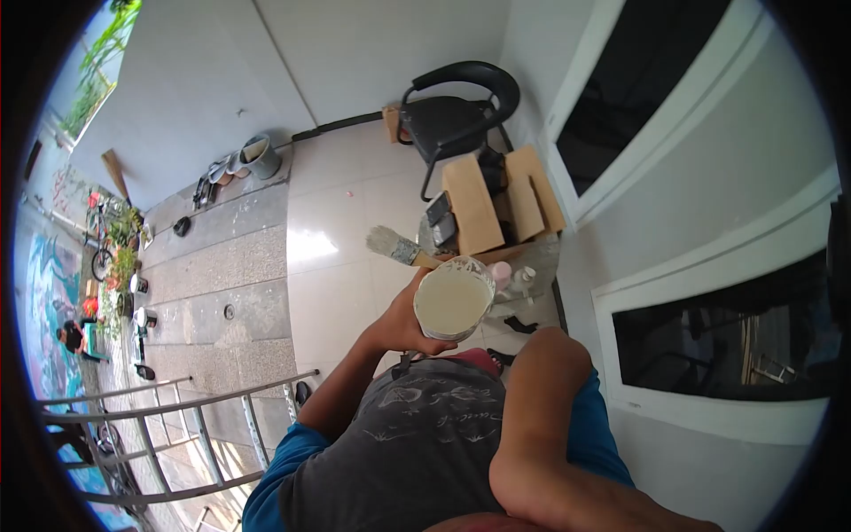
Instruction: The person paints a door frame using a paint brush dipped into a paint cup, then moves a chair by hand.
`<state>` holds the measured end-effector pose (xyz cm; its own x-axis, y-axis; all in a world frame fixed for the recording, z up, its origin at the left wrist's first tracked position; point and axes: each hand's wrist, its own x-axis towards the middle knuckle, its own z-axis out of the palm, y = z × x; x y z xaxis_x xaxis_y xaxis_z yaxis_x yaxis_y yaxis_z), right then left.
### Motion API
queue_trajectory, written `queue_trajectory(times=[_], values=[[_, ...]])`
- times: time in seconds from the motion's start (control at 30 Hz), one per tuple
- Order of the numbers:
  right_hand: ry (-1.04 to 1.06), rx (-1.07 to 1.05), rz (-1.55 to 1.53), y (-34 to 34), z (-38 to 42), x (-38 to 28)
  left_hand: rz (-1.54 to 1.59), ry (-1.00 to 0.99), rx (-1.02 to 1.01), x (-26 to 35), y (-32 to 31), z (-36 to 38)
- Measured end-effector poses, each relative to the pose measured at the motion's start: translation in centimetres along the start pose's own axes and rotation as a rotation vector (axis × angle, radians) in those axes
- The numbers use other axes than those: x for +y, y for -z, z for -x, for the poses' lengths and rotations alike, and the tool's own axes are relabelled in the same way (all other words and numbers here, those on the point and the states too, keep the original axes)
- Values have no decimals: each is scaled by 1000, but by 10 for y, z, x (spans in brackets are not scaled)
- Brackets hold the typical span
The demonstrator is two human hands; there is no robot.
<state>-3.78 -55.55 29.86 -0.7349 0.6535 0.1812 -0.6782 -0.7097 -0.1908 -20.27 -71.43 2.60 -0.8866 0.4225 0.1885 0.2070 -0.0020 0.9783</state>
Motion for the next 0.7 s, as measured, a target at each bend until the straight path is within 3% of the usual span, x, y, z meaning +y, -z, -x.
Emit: queue_trajectory(times=[0.2,0.33,0.4,0.47,0.53,0.57,0.6,0.67,0.7], values=[[142,-320,-438,42,-16,90,-11,59,138,-5,56,30],[397,-598,-682,68,-9,149,13,33,206,-22,85,24],[503,-736,-831,68,-38,223,8,72,264,-29,104,24],[560,-803,-922,83,-57,245,20,44,286,-34,119,9],[123,-828,-552,95,-85,274,12,33,321,-31,146,0],[190,-463,-152,104,-84,284,6,39,328,-28,159,-10],[215,-391,-28,114,-103,311,10,32,314,-26,169,-18],[86,-789,381,154,-157,343,1,18,302,-26,194,-41],[-22,-841,497,169,-175,356,2,21,294,-26,204,-50]])
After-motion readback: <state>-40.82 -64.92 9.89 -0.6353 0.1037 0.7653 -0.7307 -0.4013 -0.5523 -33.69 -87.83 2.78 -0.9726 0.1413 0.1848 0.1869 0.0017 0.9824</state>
